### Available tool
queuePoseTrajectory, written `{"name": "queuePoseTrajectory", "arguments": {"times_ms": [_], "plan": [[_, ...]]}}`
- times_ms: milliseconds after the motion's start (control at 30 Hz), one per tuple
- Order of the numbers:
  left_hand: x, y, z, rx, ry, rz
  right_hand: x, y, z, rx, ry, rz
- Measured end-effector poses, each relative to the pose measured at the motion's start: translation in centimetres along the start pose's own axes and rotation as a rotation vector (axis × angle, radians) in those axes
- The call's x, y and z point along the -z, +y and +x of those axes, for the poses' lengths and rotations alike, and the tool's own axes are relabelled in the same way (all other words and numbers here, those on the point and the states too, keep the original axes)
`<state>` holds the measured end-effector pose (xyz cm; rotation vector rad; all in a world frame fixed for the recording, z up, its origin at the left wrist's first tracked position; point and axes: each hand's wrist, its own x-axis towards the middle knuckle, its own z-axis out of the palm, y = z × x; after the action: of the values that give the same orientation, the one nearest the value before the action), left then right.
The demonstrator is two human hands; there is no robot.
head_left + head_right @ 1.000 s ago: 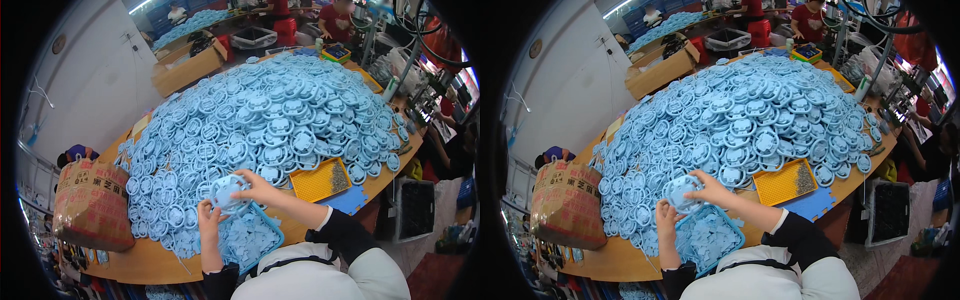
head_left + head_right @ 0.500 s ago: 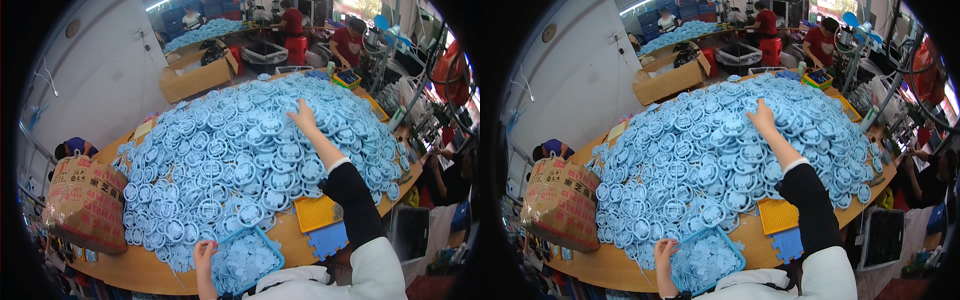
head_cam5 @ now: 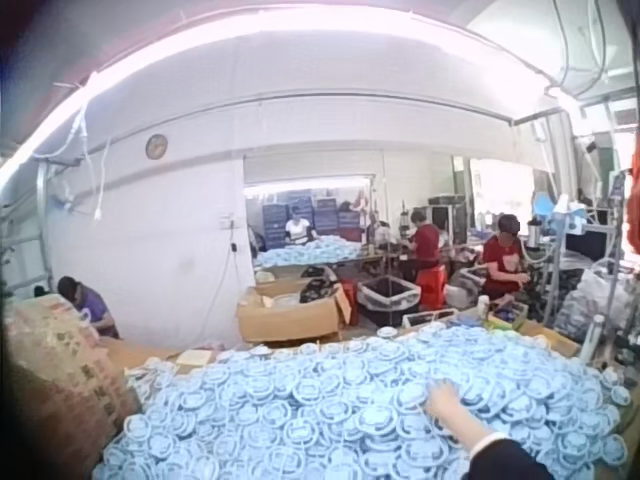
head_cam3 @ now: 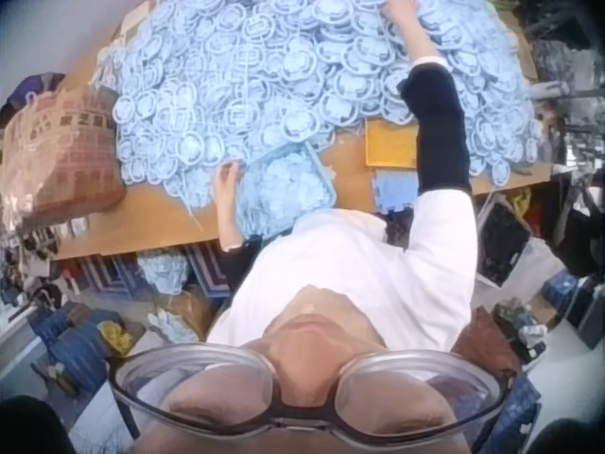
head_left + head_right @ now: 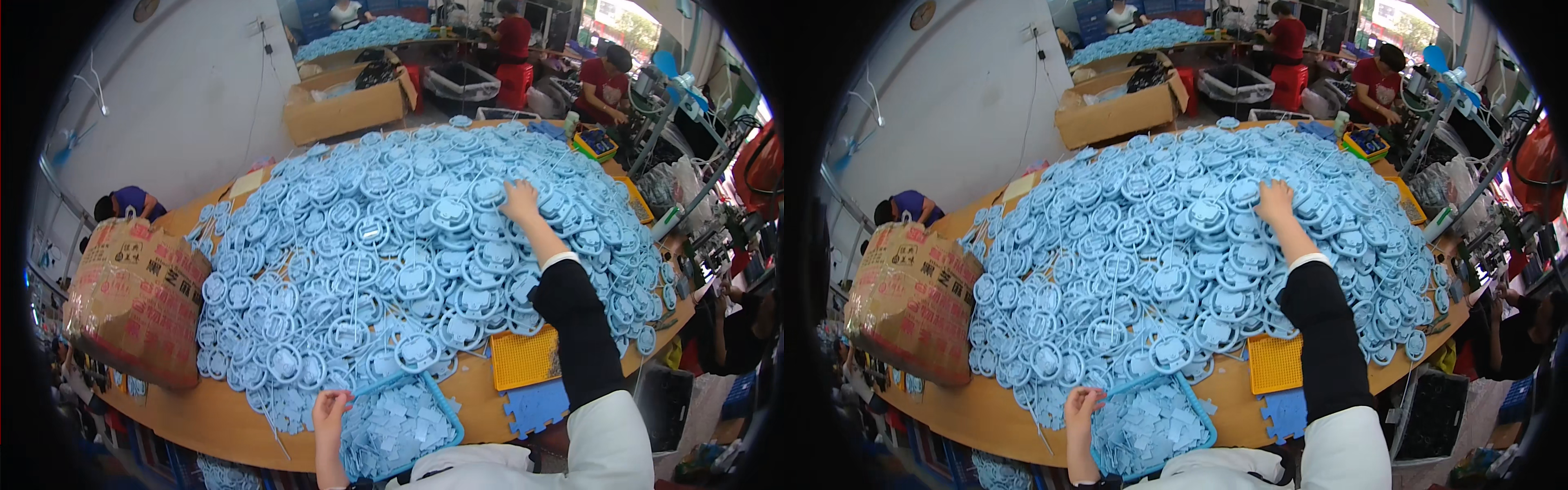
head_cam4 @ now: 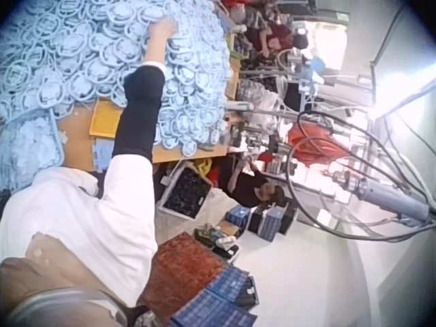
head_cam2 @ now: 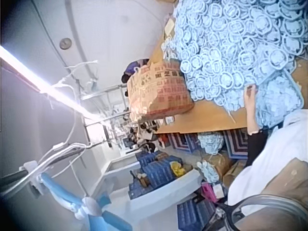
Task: Assembling blue plastic components and rings onto plastic frames by hand.
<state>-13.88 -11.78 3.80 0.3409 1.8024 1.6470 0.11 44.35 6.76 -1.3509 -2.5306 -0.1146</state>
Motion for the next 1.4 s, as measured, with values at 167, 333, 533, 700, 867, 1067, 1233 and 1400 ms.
{"name": "queuePoseTrajectory", "arguments": {"times_ms": [167,333,533,700,867,1067,1233,1400], "plan": [[-0.4,-0.2,0.2,0.006,0.001,-0.002,-0.2,-0.3,-2.2,0.04,-0.001,0.034],[0.4,-0.8,-0.5,0.017,0.026,0.012,0.3,-2.8,-5.9,0.079,-0.027,0.059],[2.6,-3.3,-0.8,-0.014,0.084,0.086,2.0,-9.0,-13.6,0.401,0.088,0.403],[2.6,-3.5,-1.0,0.033,0.093,0.058,0.3,-15.4,-22.7,0.748,-0.51,0.614],[2.7,-3.9,-1.1,0.006,0.101,0.077,0.0,-18.6,-25.9,0.865,-0.633,0.525],[1.7,-3.4,2.8,-0.018,0.064,0.189,0.8,-18.4,-26.2,0.76,-0.634,0.397],[0.4,-4.8,12.8,-0.267,0.156,0.535,3.4,-15.5,-26.8,0.653,-0.59,0.559],[-0.7,-4.8,18.1,-0.038,0.166,0.849,6.4,-11.5,-28.2,0.512,-0.561,0.628]]}}
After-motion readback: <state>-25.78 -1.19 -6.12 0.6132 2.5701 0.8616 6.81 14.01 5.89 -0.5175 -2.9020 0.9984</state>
